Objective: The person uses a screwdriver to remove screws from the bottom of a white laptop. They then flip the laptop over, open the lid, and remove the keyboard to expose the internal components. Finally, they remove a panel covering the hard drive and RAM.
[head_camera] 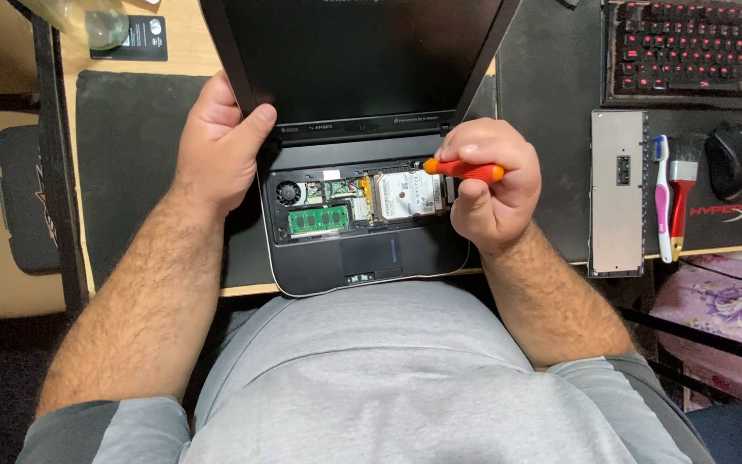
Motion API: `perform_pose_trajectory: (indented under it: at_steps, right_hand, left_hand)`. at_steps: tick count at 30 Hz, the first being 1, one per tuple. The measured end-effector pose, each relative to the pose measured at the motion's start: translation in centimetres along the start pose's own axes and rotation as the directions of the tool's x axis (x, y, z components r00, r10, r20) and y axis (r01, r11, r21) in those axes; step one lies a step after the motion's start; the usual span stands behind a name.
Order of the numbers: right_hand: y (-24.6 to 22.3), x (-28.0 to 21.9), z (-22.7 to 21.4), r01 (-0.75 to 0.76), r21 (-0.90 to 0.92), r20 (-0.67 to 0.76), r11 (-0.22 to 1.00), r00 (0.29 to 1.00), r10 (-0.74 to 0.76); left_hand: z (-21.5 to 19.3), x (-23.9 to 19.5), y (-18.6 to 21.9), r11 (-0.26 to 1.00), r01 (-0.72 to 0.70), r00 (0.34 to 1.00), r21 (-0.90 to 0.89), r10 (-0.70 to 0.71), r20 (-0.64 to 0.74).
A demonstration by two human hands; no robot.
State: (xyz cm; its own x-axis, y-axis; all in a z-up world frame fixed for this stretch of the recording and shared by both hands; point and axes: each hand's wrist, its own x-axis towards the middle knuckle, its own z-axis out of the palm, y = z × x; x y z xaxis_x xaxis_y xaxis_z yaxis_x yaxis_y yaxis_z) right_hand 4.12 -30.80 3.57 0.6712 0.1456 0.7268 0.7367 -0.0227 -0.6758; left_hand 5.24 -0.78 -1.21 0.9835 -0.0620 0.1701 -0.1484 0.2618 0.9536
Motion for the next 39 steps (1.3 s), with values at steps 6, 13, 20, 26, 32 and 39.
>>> perform_pose_trajectory:
  at_steps: [6, 13, 20, 26, 32, 39]
  right_hand:
    - [1.9, -0.6, 0.5, 0.002, 0.111, -0.168, 0.994, 0.986, 0.017]
    - [3.5, -1.9, -1.0, -0.116, 0.147, -0.203, 0.982, 0.969, 0.145]
    - [4.0, -2.4, -1.5, -0.164, 0.13, -0.181, 0.978, 0.966, 0.186]
    - [4.7, -3.0, -1.6, -0.188, 0.146, -0.134, 0.971, 0.969, 0.208]
    - [4.7, -3.0, -1.5, -0.228, 0.112, -0.092, 0.967, 0.967, 0.239]
    - [4.5, -2.9, -2.1, -0.232, 0.217, -0.164, 0.948, 0.949, 0.269]
  left_hand:
    - [-1.7, -1.4, 0.4, 0.987, -0.027, 0.997, 0.158, 0.015, 0.079]
    - [-1.8, -1.3, 0.3, 0.977, -0.096, 0.99, 0.19, 0.074, 0.123]
    - [-1.3, -1.6, 0.8, 0.962, -0.029, 0.999, 0.273, 0.015, 0.052]
    - [-1.9, -1.4, 0.3, 0.943, -0.048, 0.999, 0.329, 0.043, 0.022]
    - [-2.1, -1.1, -0.6, 0.941, 0.088, 0.994, 0.326, -0.061, -0.091]
    - [-1.3, -1.4, 1.2, 0.925, -0.01, 1.0, 0.379, 0.019, -0.02]
